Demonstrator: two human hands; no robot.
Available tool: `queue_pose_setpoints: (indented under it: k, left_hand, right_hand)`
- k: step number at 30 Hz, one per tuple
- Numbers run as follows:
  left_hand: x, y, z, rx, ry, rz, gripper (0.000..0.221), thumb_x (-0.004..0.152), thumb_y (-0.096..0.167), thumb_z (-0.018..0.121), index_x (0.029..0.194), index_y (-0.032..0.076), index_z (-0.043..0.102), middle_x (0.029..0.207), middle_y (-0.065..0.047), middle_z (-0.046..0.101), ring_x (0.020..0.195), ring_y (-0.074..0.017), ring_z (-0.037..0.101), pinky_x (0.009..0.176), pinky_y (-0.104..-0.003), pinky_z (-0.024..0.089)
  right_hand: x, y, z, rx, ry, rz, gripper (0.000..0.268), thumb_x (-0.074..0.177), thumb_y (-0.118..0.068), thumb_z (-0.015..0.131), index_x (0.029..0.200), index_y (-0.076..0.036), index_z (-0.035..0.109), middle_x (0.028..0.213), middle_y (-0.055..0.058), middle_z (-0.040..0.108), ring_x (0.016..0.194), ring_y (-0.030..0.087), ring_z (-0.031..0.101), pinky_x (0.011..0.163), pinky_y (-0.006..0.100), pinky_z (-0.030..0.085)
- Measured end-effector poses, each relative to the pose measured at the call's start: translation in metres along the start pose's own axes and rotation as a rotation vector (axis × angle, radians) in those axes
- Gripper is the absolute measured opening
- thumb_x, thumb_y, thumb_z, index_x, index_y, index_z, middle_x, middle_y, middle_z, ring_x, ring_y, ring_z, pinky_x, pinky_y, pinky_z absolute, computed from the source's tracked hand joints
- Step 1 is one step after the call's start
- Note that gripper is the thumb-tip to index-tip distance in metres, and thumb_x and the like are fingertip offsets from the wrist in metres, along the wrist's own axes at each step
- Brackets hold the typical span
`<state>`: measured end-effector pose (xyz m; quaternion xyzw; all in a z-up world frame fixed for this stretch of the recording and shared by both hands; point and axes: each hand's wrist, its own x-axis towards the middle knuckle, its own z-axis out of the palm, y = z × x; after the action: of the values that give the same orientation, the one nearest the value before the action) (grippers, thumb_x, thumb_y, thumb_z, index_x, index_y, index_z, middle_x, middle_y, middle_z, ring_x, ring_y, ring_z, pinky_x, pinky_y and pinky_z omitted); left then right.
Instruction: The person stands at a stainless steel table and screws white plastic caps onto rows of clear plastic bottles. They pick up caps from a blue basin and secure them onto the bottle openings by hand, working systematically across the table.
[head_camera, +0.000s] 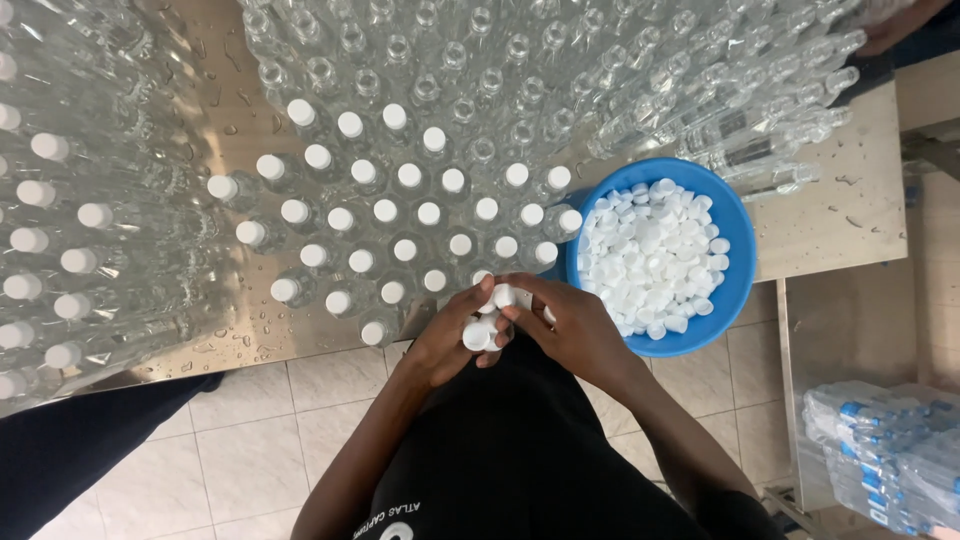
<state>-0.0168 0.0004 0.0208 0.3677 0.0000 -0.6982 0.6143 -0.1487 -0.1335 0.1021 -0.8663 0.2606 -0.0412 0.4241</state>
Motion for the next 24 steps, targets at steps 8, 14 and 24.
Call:
queue_pose_setpoints:
  k: [8, 14, 24]
  left_hand:
    - [0.0, 0.001, 0.004, -0.148, 0.01, 0.006, 0.059, 0.11, 0.045, 0.063, 0.144, -0.003, 0.06, 0.077, -0.007, 0.061, 0.067, -0.0195, 0.071, 0.031, -0.025, 0.05]
    - [-0.005, 0.014, 0.002, -0.227, 0.091, 0.077, 0.053, 0.112, 0.042, 0.056, 0.148, 0.003, 0.055, 0.081, -0.003, 0.055, 0.071, -0.0148, 0.066, 0.035, -0.02, 0.047]
    - [-0.019, 0.023, -0.007, -0.306, 0.209, 0.224, 0.051, 0.112, 0.042, 0.053, 0.148, 0.005, 0.055, 0.083, -0.003, 0.053, 0.073, -0.0141, 0.065, 0.035, -0.019, 0.046]
  right_hand:
    - [0.038, 0.004, -0.042, 0.118, -0.36, 0.004, 0.056, 0.106, -0.03, 0.066, 0.155, -0.004, 0.059, 0.093, 0.022, 0.07, 0.117, 0.055, 0.072, 0.091, 0.068, 0.058]
    - [0.098, 0.075, -0.049, -0.055, -0.139, -0.097, 0.045, 0.112, -0.007, 0.054, 0.157, -0.01, 0.053, 0.114, 0.02, 0.058, 0.112, 0.05, 0.066, 0.094, 0.058, 0.054]
    - [0.233, 0.138, 0.016, -0.692, -0.083, -0.495, 0.045, 0.115, -0.054, 0.058, 0.139, -0.019, 0.072, 0.121, 0.007, 0.071, 0.126, 0.027, 0.063, 0.118, 0.053, 0.035]
